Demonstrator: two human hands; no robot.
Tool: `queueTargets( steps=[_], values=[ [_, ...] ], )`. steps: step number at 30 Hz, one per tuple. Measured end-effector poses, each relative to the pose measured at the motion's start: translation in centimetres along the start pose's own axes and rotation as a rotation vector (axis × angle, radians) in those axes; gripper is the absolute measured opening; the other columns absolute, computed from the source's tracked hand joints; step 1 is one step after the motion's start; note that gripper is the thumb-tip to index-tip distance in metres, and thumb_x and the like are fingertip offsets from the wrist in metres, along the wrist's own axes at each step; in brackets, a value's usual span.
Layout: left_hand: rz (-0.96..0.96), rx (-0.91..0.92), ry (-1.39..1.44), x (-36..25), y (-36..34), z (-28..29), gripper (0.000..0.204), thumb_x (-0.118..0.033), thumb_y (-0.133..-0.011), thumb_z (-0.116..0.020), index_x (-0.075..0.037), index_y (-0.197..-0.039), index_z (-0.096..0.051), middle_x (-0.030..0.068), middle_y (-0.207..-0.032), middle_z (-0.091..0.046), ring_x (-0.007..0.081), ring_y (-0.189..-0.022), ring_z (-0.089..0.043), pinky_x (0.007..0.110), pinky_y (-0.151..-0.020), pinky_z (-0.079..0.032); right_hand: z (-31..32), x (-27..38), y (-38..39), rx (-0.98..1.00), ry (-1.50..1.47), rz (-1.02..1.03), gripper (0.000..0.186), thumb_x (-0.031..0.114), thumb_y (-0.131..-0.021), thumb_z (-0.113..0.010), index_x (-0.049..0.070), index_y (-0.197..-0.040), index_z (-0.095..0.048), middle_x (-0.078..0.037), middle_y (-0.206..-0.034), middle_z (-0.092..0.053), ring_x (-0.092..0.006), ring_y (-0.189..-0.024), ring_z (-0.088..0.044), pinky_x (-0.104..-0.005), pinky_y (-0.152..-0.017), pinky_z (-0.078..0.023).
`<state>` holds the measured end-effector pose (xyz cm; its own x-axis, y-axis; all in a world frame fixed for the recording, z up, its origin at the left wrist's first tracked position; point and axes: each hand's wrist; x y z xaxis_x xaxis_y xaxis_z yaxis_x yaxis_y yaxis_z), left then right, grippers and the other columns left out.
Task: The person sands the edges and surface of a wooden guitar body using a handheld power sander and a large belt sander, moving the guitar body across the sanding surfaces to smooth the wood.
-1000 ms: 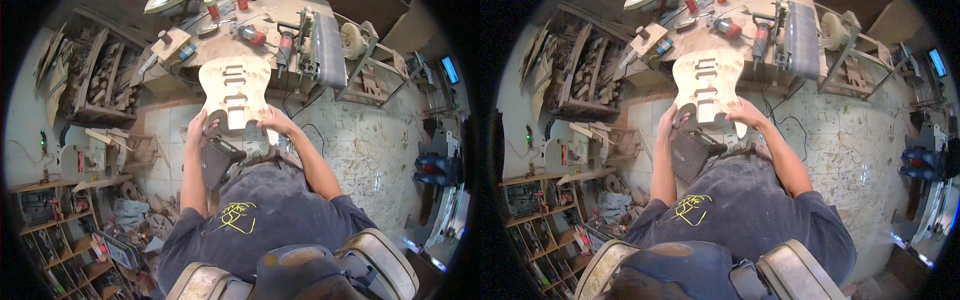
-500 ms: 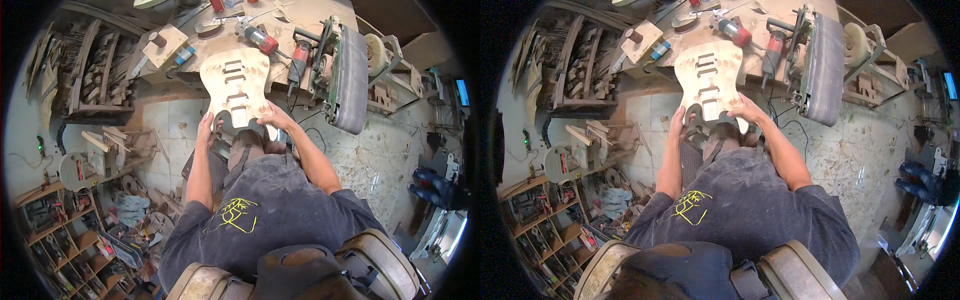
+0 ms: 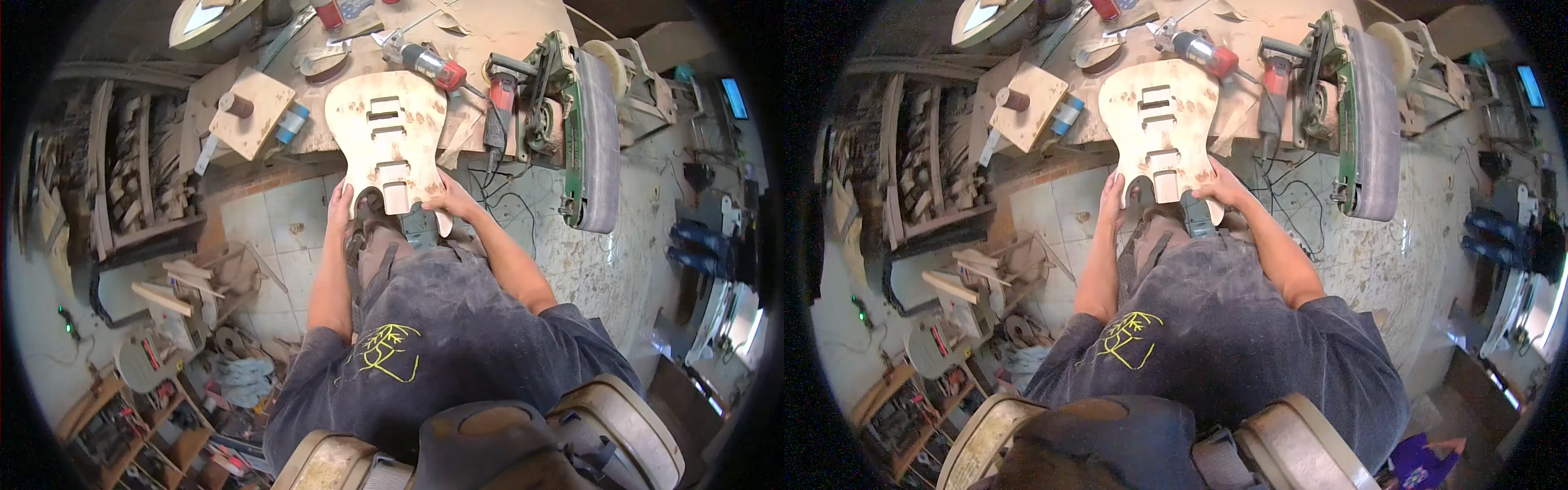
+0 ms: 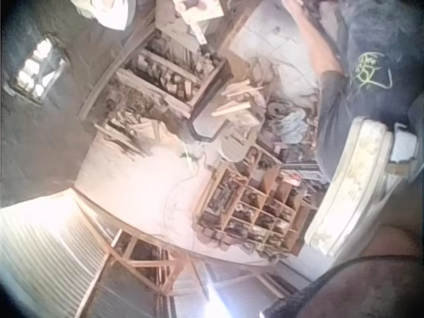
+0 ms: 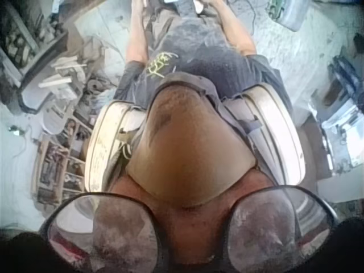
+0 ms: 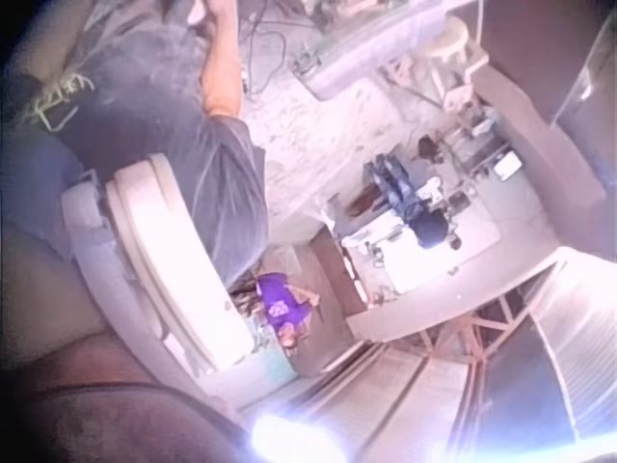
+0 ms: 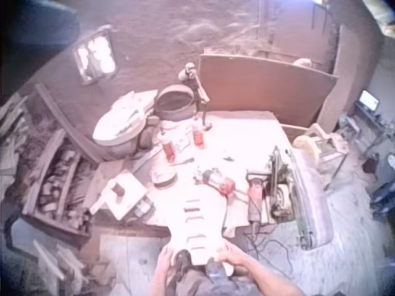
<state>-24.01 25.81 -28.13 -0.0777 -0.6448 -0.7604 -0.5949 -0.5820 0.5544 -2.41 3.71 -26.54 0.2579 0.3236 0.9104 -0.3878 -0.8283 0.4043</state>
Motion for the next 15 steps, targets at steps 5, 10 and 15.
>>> queueTargets(
  steps=[5,10,15],
  values=[
    [0.017,0.088,0.024,-1.0,-5.4,-0.6,0.047,-0.031,-0.1,-0.067,-0.002,-0.134,-0.054,0.0081,-0.117,-0.067,0.0155,-0.09,-0.065,0.029,-0.076,-0.056,0.1,2.0,-1.8,-0.137,0.034,-0.067,0.101,0.008,-0.064,-0.087,0.005,-0.153,-0.039,-0.004,-0.135,-0.059,-0.0179,-0.121,-0.054,-0.0317,-0.107,-0.041],
    [0.058,-0.027,-0.207,-1.1,-11.1,4.5,0.057,-0.037,-0.091,-0.077,0.002,-0.121,-0.049,0.015,-0.107,-0.063,0.019,-0.099,-0.062,0.034,-0.083,-0.053,-1.2,3.5,-5.7,-0.194,0.303,0.05,0.094,0.016,-0.066,-0.088,0.003,-0.148,-0.044,-0.015,-0.13,-0.064,-0.0227,-0.12,-0.058,-0.0344,-0.106,-0.043],
    [0.022,0.016,-0.296,-3.4,-10.6,1.9,0.065,-0.032,-0.085,-0.083,0.002,-0.127,-0.047,0.0137,-0.113,-0.063,0.0182,-0.098,-0.061,0.035,-0.084,-0.05,2.7,5.6,-6.4,-0.548,0.454,0.048,0.054,0.031,-0.076,-0.083,-0.001,-0.117,-0.07,-0.019,-0.108,-0.071,-0.0261,-0.097,-0.069,-0.035,-0.089,-0.054]
  ],
)
Point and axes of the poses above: each hand's wrist, its own y-axis away from the middle knuckle, its own z-axis out of the back of the hand, x = y × z
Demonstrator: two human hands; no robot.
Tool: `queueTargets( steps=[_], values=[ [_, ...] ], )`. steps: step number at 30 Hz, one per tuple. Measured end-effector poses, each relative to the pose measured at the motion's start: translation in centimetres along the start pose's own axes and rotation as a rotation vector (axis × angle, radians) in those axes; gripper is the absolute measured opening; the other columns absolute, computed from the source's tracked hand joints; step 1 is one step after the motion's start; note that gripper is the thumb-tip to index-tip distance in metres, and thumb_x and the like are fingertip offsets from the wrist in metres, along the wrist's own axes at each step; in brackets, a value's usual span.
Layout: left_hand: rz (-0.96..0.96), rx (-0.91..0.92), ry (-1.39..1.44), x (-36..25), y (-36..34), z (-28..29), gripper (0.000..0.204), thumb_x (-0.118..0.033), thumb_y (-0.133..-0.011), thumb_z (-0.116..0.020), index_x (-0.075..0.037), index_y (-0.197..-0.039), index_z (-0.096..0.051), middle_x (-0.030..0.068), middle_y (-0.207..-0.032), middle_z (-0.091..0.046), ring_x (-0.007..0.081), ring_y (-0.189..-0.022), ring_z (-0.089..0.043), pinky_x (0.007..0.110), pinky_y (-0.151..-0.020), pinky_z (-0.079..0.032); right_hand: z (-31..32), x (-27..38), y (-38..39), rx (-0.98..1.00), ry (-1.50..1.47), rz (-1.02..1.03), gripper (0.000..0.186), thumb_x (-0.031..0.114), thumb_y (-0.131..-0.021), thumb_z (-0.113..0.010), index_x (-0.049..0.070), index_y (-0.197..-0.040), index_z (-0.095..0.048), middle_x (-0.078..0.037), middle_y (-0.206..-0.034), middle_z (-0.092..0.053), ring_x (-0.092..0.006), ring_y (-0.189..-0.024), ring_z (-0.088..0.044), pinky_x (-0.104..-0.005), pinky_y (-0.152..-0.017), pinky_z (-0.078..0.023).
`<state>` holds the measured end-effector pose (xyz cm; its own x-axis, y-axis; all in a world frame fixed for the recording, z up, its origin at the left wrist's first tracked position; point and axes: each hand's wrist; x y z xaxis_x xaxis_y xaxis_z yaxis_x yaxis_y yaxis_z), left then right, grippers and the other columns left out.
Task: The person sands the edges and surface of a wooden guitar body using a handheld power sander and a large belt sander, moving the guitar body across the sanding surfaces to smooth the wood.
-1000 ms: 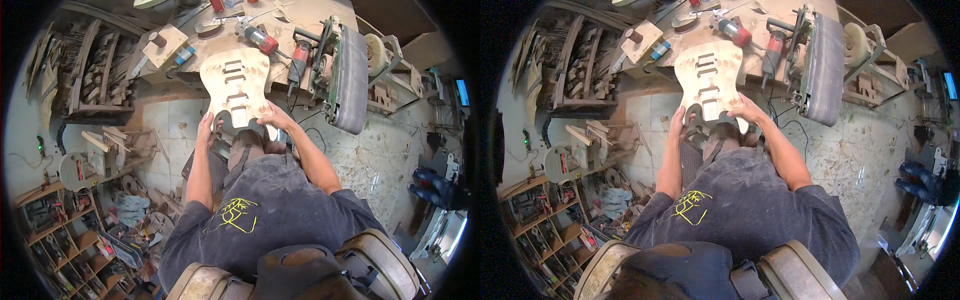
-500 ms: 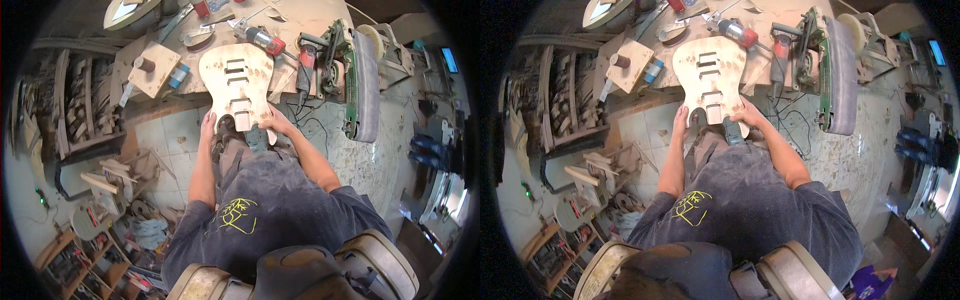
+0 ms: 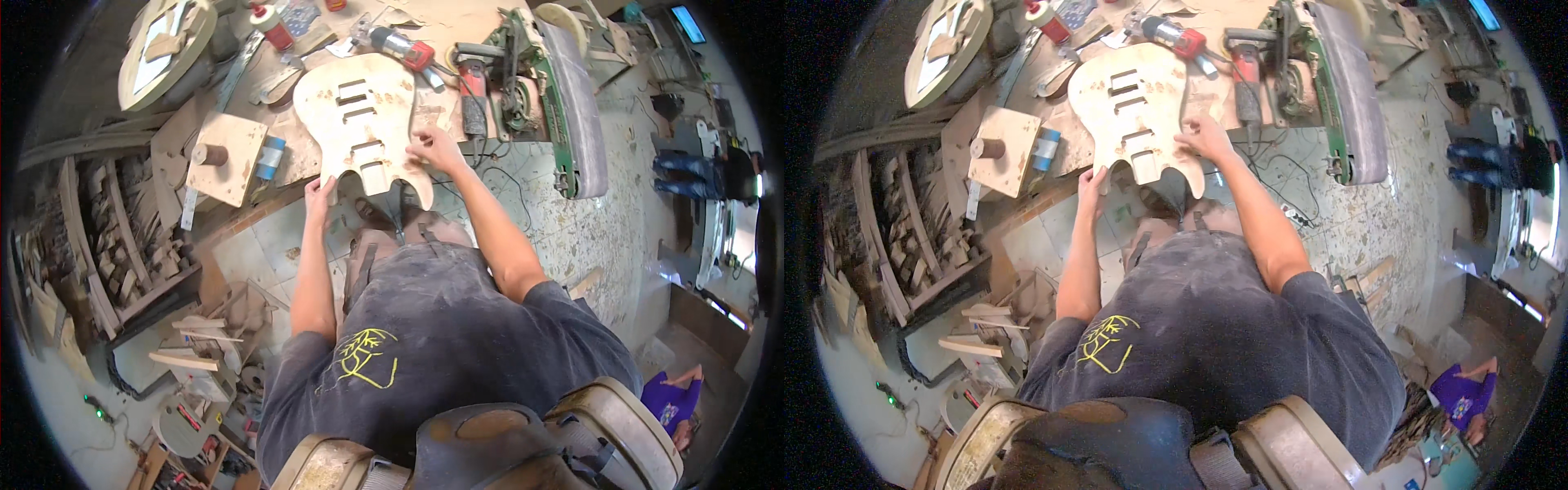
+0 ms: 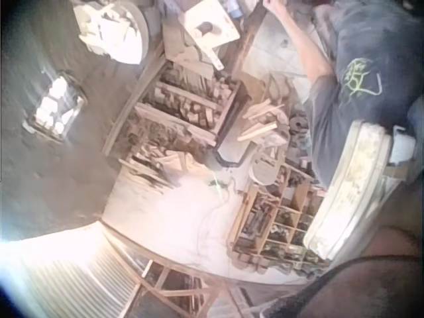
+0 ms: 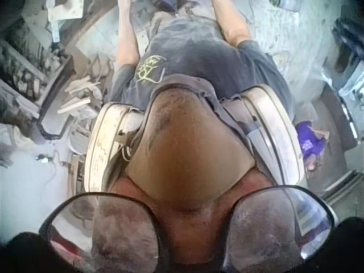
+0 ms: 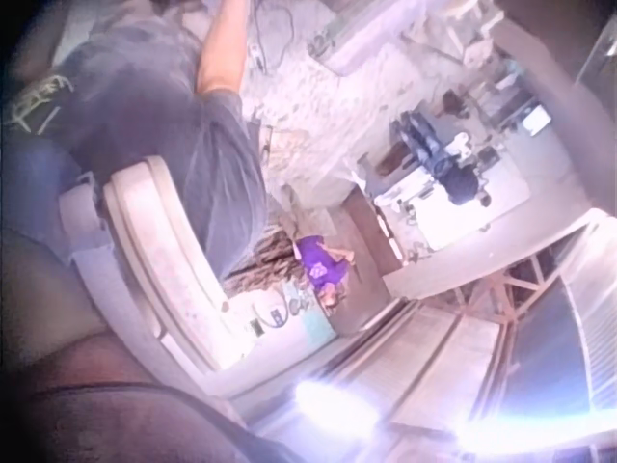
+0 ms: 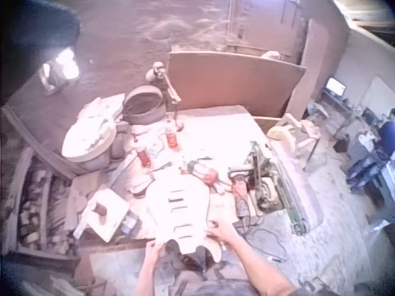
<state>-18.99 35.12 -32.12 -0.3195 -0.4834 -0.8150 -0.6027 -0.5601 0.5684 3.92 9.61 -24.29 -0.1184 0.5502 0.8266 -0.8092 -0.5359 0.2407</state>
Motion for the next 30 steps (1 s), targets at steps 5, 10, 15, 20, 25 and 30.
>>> queueTargets(
  steps=[5,10,15,20,25,30],
  values=[
    [0.12,-0.024,-0.104,0.4,4.3,3.5,0.058,-0.041,-0.093,-0.073,-0.007,-0.133,-0.049,0.0088,-0.118,-0.06,0.0205,-0.099,-0.062,0.036,-0.081,-0.05,4.8,-1.4,-2.3,-0.364,0.206,0.019,0.05,0.033,-0.082,-0.078,0.003,-0.121,-0.068,-0.018,-0.107,-0.066,-0.0314,-0.103,-0.064,-0.0416,-0.094,-0.05],
    [0.29,-0.174,-0.439,7.2,10.2,11.0,0.063,-0.049,-0.089,-0.076,-0.004,-0.127,-0.053,0.0119,-0.117,-0.063,0.0203,-0.092,-0.063,0.032,-0.07,-0.052,6.5,-0.3,-4.0,-0.542,0.381,0.028,0.047,0.024,-0.081,-0.076,0.003,-0.119,-0.057,-0.019,-0.12,-0.052,-0.0411,-0.118,-0.052,-0.051,-0.098,-0.046],
    [0.475,-0.147,-0.753,6.7,17.4,12.2,0.06,-0.047,-0.09,-0.075,-0.008,-0.129,-0.052,0.0111,-0.113,-0.066,0.0225,-0.089,-0.067,0.038,-0.072,-0.052,7.2,-2.0,-4.6,-0.636,0.459,-0.078,0.052,0.02,-0.082,-0.076,0.005,-0.122,-0.048,-0.025,-0.125,-0.048,-0.0453,-0.119,-0.052,-0.053,-0.097,-0.047],
    [0.606,-0.217,-0.695,5.2,20.6,11.3,0.056,-0.045,-0.092,-0.072,-0.008,-0.13,-0.052,0.0094,-0.112,-0.066,0.0214,-0.09,-0.068,0.038,-0.077,-0.05,7.6,-2.5,-4.5,-0.403,0.47,-0.071,0.034,0.022,-0.093,-0.067,0.004,-0.118,-0.053,-0.027,-0.11,-0.062,-0.0444,-0.104,-0.064,-0.0525,-0.086,-0.053],
    [0.464,-0.12,-0.698,3.9,18.2,8.6,0.055,-0.043,-0.092,-0.072,-0.006,-0.13,-0.054,0.0116,-0.114,-0.066,0.0203,-0.09,-0.068,0.036,-0.077,-0.051,5.7,1.0,-2.8,-0.193,0.155,-0.047,0.028,0.025,-0.095,-0.062,0.004,-0.113,-0.061,-0.026,-0.09,-0.069,-0.0456,-0.087,-0.069,-0.0548,-0.081,-0.053],
    [0.287,-0.053,-0.631,3.3,14.7,6.5,0.052,-0.036,-0.094,-0.071,0.002,-0.126,-0.059,0.0158,-0.114,-0.068,0.0218,-0.093,-0.068,0.034,-0.081,-0.055,2.2,-3.1,-0.6,0.364,0.662,0.087,0.033,0.015,-0.093,-0.053,-0.005,-0.117,-0.063,-0.034,-0.1,-0.069,-0.0485,-0.098,-0.068,-0.0546,-0.086,-0.054]
  ],
)
Point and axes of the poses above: each hand's wrist, its own y-axis away from the middle knuckle, its own z-axis out of the back of the hand, x = y × z
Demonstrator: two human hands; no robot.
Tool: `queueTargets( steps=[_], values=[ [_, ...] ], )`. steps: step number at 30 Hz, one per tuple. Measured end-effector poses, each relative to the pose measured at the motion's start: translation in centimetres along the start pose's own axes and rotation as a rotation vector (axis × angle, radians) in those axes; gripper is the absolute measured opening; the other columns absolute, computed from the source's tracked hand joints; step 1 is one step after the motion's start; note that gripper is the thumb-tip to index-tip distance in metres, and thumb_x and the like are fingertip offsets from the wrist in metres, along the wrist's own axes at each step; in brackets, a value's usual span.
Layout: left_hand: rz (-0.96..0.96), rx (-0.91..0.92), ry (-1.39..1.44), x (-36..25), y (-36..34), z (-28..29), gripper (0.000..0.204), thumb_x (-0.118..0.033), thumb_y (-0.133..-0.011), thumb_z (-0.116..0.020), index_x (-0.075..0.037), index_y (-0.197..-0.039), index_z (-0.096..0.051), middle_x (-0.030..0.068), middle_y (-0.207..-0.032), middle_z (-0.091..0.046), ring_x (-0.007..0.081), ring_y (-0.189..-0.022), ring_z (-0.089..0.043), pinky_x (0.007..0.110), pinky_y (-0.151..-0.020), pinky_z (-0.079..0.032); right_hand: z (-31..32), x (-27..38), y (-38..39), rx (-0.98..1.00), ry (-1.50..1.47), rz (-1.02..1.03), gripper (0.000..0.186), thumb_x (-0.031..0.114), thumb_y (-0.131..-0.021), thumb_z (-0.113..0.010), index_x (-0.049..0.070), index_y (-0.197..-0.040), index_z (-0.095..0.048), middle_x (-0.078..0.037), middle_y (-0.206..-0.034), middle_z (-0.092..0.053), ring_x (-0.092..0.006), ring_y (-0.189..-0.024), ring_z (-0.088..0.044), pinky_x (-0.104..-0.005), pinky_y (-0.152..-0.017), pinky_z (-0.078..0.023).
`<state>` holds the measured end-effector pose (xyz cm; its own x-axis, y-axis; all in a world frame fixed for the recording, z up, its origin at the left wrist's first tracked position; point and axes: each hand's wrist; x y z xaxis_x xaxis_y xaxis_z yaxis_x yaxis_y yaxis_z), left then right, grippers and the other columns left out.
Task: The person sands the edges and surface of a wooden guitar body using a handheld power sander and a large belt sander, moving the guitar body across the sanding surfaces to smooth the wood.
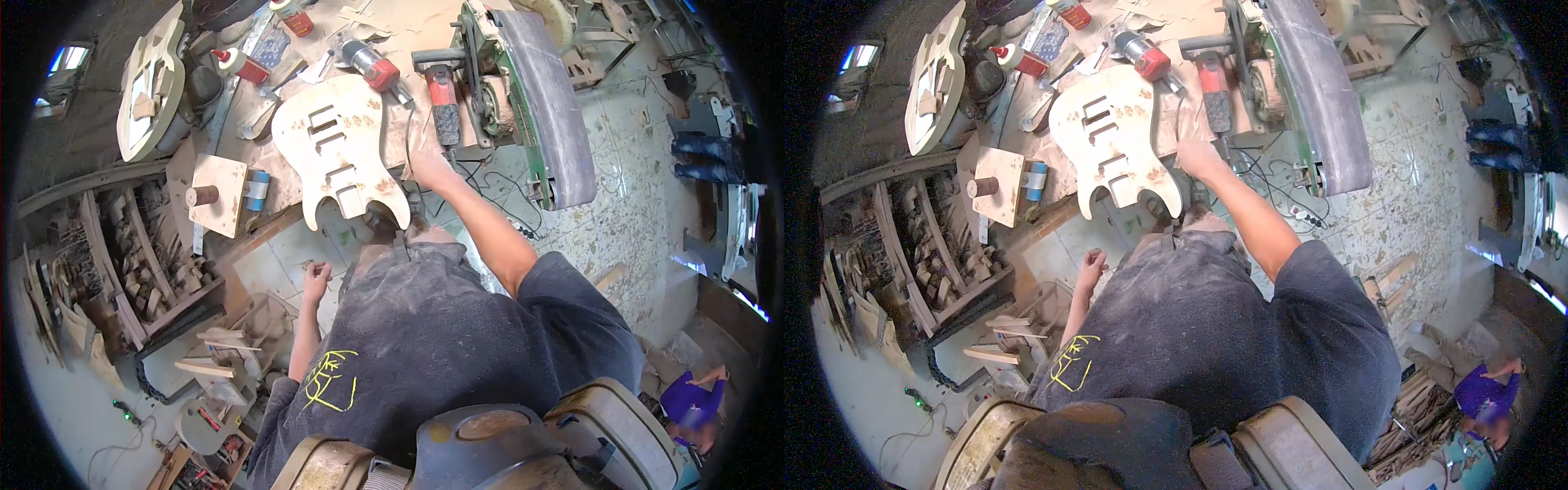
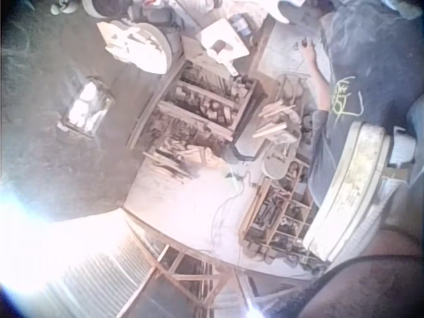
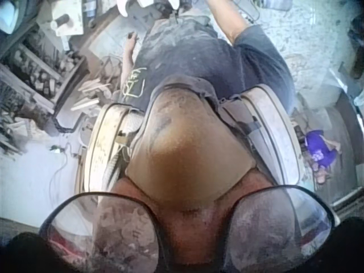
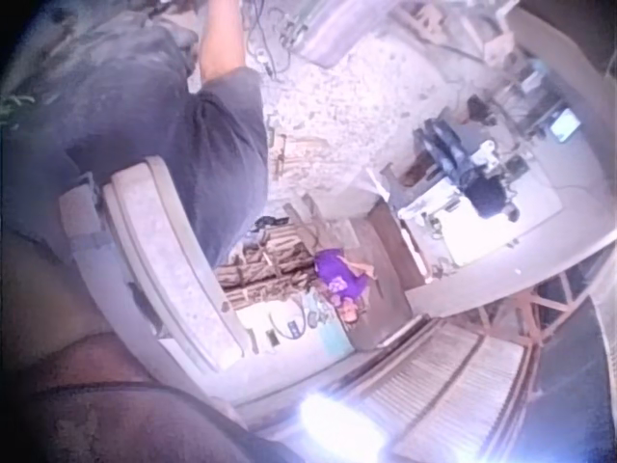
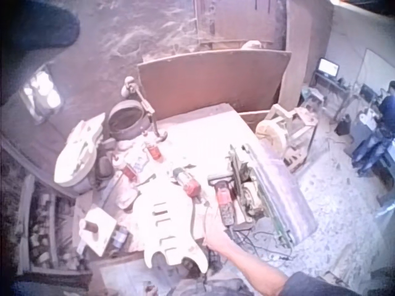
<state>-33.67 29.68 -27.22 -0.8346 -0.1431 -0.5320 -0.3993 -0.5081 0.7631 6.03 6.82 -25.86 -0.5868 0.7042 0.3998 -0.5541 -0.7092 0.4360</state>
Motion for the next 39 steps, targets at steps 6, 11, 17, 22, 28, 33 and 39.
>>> queueTargets(
  steps=[6,11,17,22,28,33,39],
  values=[
    [-0.16,-0.047,-0.009,-3.5,0.7,-0.4,0.047,-0.034,-0.093,-0.072,0.004,-0.119,-0.065,0.0161,-0.108,-0.071,0.0211,-0.092,-0.07,0.032,-0.081,-0.056,8.5,-1.6,0.4,-0.785,-0.27,-0.307,0.057,0.04,-0.091,-0.066,-0.008,-0.12,-0.057,-0.033,-0.114,-0.063,-0.0488,-0.107,-0.064,-0.0564,-0.088,-0.052],
    [-0.105,-0.045,-0.138,1.3,2.9,-0.3,0.044,-0.037,-0.094,-0.071,0.001,-0.117,-0.067,0.0132,-0.105,-0.072,0.019,-0.086,-0.071,0.032,-0.08,-0.055,8.3,-7.4,-10.0,-0.629,-0.379,-0.639,0.09,0.056,-0.079,-0.073,-0.012,-0.132,-0.044,-0.032,-0.128,-0.059,-0.0469,-0.117,-0.061,-0.0514,-0.099,-0.05],
    [0.192,-0.134,0.18,3.2,9.5,-0.4,0.039,-0.038,-0.095,-0.07,-0.006,-0.118,-0.067,0.0058,-0.107,-0.07,0.0157,-0.089,-0.07,0.03,-0.076,-0.051,10.0,-8.3,-9.8,-0.514,-0.489,-0.661,0.09,0.053,-0.062,-0.082,-0.014,-0.118,-0.061,-0.033,-0.119,-0.067,-0.0423,-0.113,-0.067,-0.0438,-0.099,-0.053],
    [0.149,-0.131,0.268,1.3,9.0,-0.6,0.038,-0.036,-0.096,-0.07,-0.006,-0.119,-0.067,0.0042,-0.104,-0.07,0.014,-0.091,-0.069,0.029,-0.074,-0.049,8.7,-4.7,-5.5,-0.612,-0.438,-0.615,0.074,0.049,-0.058,-0.083,-0.008,-0.103,-0.07,-0.029,-0.114,-0.07,-0.0393,-0.11,-0.069,-0.0441,-0.096,-0.053],
    [-0.135,0.087,0.046,-5.9,4.1,0.1,0.034,-0.029,-0.1,-0.066,-0.001,-0.119,-0.066,0.006,-0.109,-0.071,0.0147,-0.097,-0.067,0.03,-0.088,-0.05,7.5,-0.3,-1.8,-0.554,-0.348,-0.579,0.082,0.05,-0.069,-0.077,-0.007,-0.124,-0.057,-0.027,-0.111,-0.071,-0.0405,-0.107,-0.069,-0.0485,-0.095,-0.052],
    [-0.395,0.346,0.009,-11.9,2.4,0.0,0.032,-0.027,-0.099,-0.067,0.002,-0.114,-0.069,0.008,-0.107,-0.073,0.0144,-0.1,-0.066,0.03,-0.092,-0.051,8.3,6.3,4.4,-0.631,-0.118,-0.731,0.085,0.051,-0.072,-0.076,-0.005,-0.129,-0.048,-0.028,-0.116,-0.069,-0.0416,-0.108,-0.067,-0.0492,-0.095,-0.051],
    [-0.469,0.724,-0.149,-17.3,3.1,-2.6,0.036,-0.035,-0.093,-0.071,-0.004,-0.11,-0.074,0.0109,-0.097,-0.075,0.0174,-0.087,-0.069,0.033,-0.084,-0.055,7.7,10.5,10.3,-0.674,-0.074,-0.939,0.075,0.042,-0.073,-0.075,-0.004,-0.125,-0.046,-0.028,-0.117,-0.065,-0.0436,-0.107,-0.066,-0.0515,-0.091,-0.052]
  ],
)
Point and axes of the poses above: each hand's wrist, its own y-axis away from the middle knuckle, its own z-axis out of the back of the hand, x = y × z
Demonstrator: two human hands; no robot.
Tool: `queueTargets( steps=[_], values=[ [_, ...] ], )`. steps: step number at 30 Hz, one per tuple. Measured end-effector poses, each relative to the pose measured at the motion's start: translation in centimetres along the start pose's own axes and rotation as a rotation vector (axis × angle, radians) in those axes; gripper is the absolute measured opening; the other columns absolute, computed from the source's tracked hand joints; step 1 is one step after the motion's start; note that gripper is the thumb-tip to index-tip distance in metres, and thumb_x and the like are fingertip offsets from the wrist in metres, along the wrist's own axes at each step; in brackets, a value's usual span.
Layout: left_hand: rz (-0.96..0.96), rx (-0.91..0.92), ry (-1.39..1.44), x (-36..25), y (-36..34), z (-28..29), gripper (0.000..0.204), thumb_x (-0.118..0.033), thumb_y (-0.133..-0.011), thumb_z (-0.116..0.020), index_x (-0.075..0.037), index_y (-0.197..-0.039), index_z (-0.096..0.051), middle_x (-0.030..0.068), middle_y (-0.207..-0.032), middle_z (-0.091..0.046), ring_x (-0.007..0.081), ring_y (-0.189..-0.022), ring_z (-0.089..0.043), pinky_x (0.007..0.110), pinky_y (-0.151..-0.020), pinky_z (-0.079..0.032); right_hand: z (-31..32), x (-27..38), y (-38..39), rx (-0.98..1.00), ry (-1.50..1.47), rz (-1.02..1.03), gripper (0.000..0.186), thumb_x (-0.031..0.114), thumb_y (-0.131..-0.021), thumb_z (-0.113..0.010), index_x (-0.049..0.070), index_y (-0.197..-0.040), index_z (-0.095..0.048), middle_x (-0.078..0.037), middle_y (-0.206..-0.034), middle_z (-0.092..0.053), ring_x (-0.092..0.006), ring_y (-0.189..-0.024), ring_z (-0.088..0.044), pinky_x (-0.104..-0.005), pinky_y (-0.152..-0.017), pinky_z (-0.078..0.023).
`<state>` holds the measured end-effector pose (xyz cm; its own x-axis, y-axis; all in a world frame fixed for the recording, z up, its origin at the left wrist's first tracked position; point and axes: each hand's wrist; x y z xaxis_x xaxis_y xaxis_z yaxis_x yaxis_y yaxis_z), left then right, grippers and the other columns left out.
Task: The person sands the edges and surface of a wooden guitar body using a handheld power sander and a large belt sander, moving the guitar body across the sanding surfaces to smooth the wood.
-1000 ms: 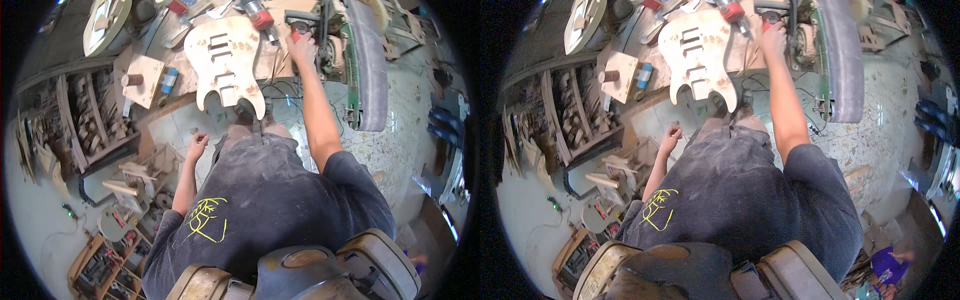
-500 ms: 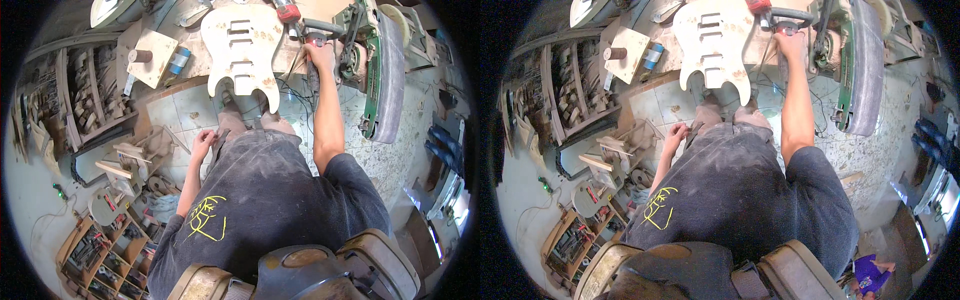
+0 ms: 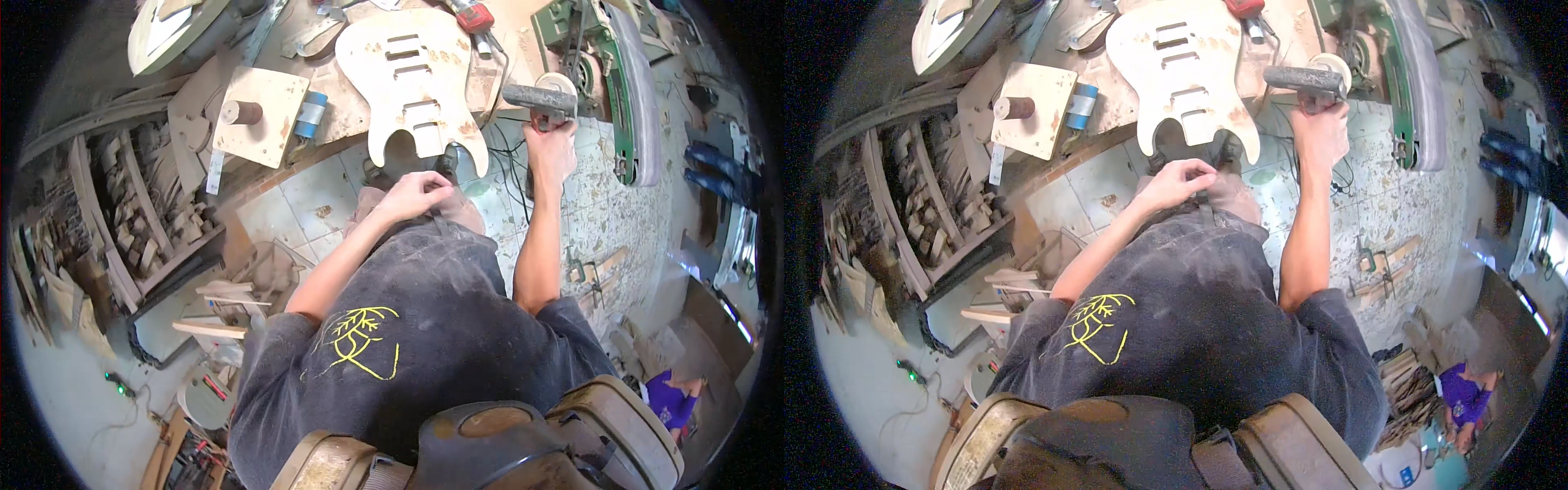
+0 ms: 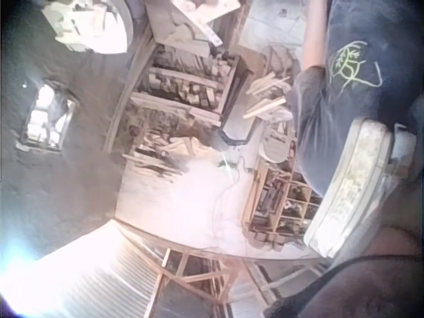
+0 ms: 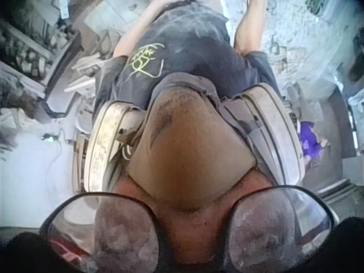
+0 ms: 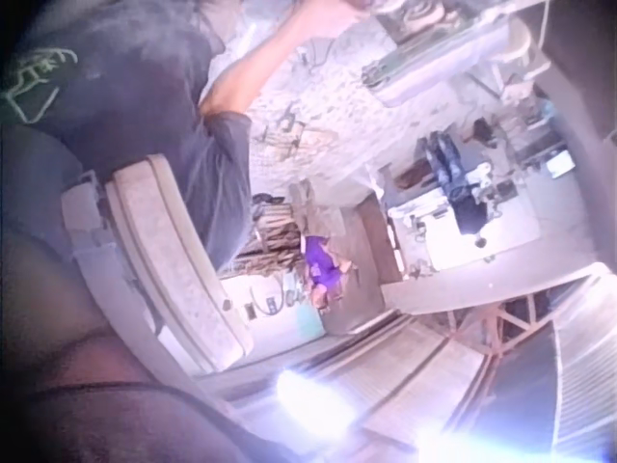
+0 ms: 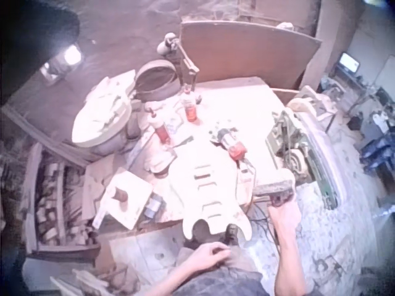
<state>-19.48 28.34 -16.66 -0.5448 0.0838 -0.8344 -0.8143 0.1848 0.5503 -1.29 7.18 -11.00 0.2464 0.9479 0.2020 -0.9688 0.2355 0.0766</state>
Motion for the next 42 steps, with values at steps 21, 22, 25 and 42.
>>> queueTargets(
  steps=[21,22,25,42],
  values=[
    [-0.157,0.479,0.235,-3.3,-1.3,-15.8,0.055,-0.036,-0.08,-0.083,-0.001,-0.117,-0.061,0.007,-0.099,-0.067,0.0162,-0.093,-0.062,0.035,-0.086,-0.05,1.8,-12.5,8.9,0.857,-1.703,-0.098,0.061,0.051,-0.105,-0.043,-0.002,-0.135,-0.053,-0.02,-0.117,-0.068,-0.0296,-0.096,-0.071,-0.0415,-0.088,-0.059],
    [-0.169,0.491,0.27,-3.6,-1.4,-15.7,0.053,-0.035,-0.08,-0.083,-0.002,-0.116,-0.062,0.0066,-0.097,-0.067,0.0161,-0.092,-0.062,0.035,-0.086,-0.05,1.6,-12.5,8.6,0.856,-1.694,-0.138,0.061,0.05,-0.106,-0.043,-0.002,-0.134,-0.054,-0.02,-0.115,-0.069,-0.0294,-0.094,-0.072,-0.042,-0.087,-0.059],
    [-0.224,0.449,0.288,-4.6,-0.9,-15.6,0.047,-0.032,-0.078,-0.084,-0.003,-0.11,-0.065,0.0063,-0.096,-0.068,0.0157,-0.09,-0.062,0.035,-0.083,-0.05,2.1,-12.4,8.4,0.818,-1.672,-0.136,0.061,0.052,-0.106,-0.042,-0.002,-0.132,-0.055,-0.018,-0.111,-0.069,-0.029,-0.091,-0.072,-0.0433,-0.086,-0.059],
    [-0.317,0.39,0.165,0.4,-1.6,-15.0,0.06,-0.044,-0.083,-0.08,0.001,-0.119,-0.065,0.0159,-0.107,-0.071,0.0264,-0.095,-0.067,0.038,-0.089,-0.052,5.3,-7.1,9.5,0.696,-0.69,0.242,0.045,0.008,-0.072,-0.084,-0.001,-0.112,-0.067,-0.009,-0.096,-0.071,-0.0162,-0.083,-0.068,-0.0302,-0.073,-0.054]
  ],
)
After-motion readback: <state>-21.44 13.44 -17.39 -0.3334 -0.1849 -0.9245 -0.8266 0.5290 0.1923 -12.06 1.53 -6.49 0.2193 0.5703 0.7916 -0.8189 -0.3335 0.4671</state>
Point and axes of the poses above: each hand's wrist, its own y-axis away from the middle knuckle, its own z-axis out of the back of the hand, x = y × z
